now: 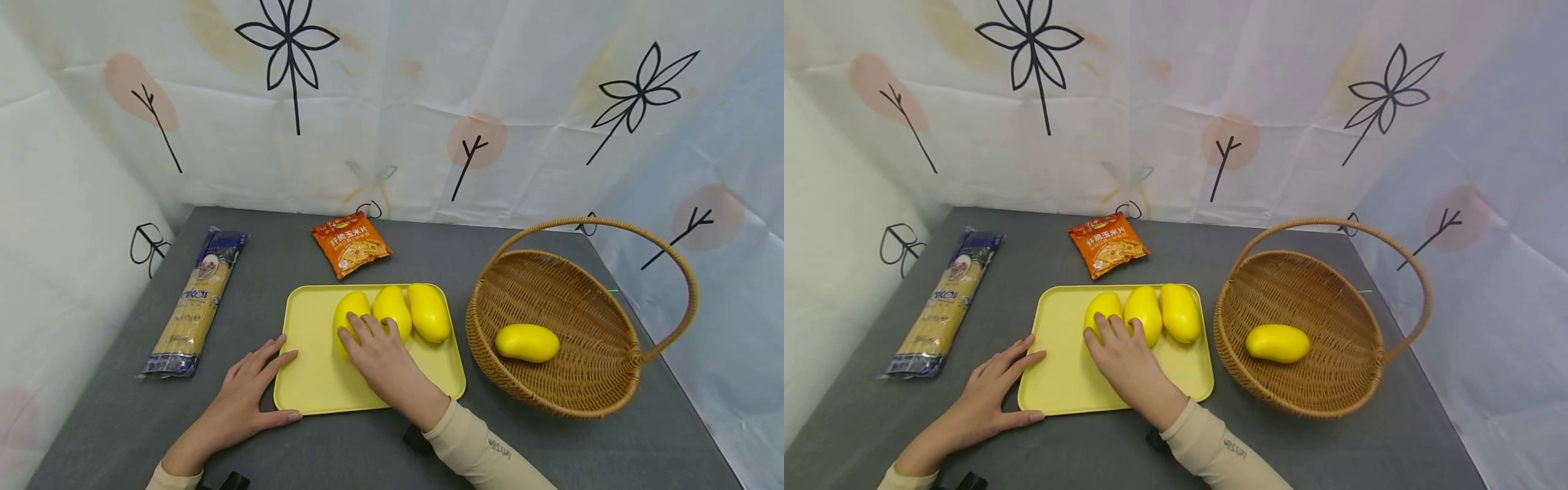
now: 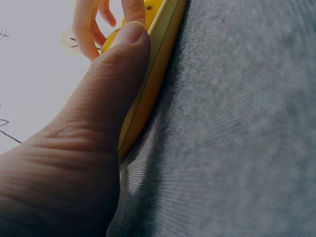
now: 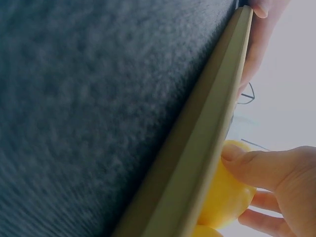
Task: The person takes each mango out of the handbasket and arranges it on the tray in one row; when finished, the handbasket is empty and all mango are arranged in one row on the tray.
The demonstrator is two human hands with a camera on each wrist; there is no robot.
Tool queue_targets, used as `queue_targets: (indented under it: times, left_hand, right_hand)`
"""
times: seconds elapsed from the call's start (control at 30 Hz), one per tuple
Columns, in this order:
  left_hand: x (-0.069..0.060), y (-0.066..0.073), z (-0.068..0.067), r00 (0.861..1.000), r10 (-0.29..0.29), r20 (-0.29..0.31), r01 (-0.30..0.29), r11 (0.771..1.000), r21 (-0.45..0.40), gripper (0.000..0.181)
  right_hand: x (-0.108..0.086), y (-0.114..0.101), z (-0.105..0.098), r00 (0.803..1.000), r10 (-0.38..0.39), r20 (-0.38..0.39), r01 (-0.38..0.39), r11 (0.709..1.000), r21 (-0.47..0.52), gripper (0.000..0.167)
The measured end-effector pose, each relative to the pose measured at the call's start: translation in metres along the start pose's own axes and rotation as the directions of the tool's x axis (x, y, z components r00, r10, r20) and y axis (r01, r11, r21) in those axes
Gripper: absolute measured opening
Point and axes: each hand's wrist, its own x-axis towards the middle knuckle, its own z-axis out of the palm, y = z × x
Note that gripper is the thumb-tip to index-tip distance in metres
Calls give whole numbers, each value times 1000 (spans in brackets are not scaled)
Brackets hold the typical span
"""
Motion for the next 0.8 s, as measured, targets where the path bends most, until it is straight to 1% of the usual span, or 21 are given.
queue_targets:
  times: [0.1, 0.3, 0.4, 0.63, 0.8]
  left_hand:
    - [0, 1, 0, 1000, -2, 1, 2, 1000, -4, 85]
    - [0, 1, -1, 1000, 1, -3, -1, 1000, -4, 85]
    - [0, 1, -1, 1000, 4, -5, -4, 1000, -7, 85]
    - [0, 1, 0, 1000, 7, -4, -8, 1000, -10, 85]
    - [0, 1, -1, 1000, 3, -1, -3, 1000, -8, 86]
  right_hand:
    - [1, 1, 1, 1000, 10, 3, -10, 1000, -2, 31]
    - [2, 1, 0, 999, 27, 40, -28, 1000, 13, 43]
    - [3, 1, -1, 998, 34, 46, -35, 999, 15, 46]
    - [4, 0, 1, 999, 39, 31, -39, 999, -14, 49]
    - [5, 0, -1, 999, 35, 33, -34, 999, -22, 48]
